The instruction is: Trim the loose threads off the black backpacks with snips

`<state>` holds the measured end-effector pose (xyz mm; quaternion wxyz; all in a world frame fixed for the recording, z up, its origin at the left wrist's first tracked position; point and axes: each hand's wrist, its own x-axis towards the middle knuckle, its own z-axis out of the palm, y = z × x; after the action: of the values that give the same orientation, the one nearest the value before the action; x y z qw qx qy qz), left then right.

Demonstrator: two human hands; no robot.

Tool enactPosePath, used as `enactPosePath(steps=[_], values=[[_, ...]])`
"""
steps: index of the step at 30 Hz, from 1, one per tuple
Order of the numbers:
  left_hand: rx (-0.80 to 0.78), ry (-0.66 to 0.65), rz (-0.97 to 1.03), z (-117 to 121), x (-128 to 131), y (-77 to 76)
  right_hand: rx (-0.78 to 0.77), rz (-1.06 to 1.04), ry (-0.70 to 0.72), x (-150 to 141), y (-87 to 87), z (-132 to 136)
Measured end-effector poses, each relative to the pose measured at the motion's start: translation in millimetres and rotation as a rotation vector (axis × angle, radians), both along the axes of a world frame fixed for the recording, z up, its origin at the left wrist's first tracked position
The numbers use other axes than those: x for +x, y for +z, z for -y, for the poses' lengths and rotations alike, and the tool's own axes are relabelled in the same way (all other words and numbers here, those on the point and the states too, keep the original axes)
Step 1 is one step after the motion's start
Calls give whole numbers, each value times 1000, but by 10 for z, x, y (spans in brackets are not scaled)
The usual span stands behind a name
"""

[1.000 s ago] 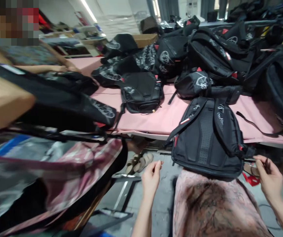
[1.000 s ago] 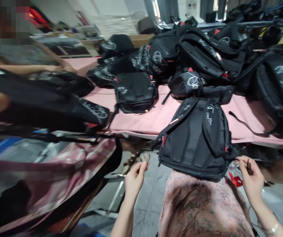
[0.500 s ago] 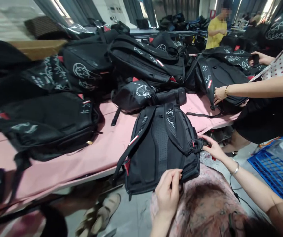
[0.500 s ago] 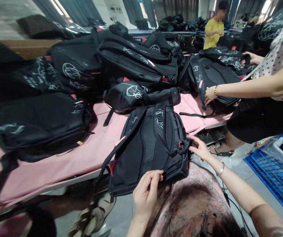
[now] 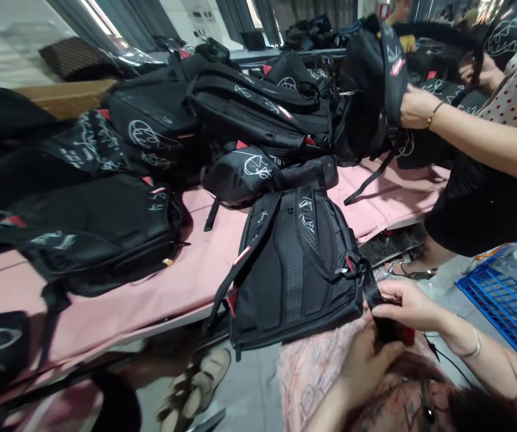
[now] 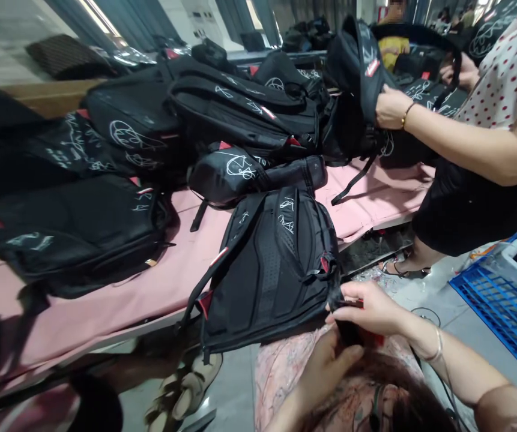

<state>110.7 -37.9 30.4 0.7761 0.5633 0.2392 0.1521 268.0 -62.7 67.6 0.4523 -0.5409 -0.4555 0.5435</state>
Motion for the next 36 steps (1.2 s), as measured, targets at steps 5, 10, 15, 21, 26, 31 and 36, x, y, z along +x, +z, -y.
enactPosePath(steps=[5,10,15,21,26,31,36], values=[[-234,225,-56,-151,-528,94,104,112,-442,117,-312,-297],[-167,516,-140,-256,-1255,177,133,179,-157,82,-486,-264],[222,666,-336,-586,-1471,114,138,409,495,44,-323,-75],[887,746,-654,-1637,-1601,-125,50,822,189,465,-345,-113],[1165,493,-966,-2212,-1561,-229,222,891,-371,598,-341,-424],[1298,357,-1278,-1978,-1336,-12,309,768,-189,370,-210,-912],[1448,436,-1360,-1283,-1181,-62,331,713,-153,31,-215,-1425]])
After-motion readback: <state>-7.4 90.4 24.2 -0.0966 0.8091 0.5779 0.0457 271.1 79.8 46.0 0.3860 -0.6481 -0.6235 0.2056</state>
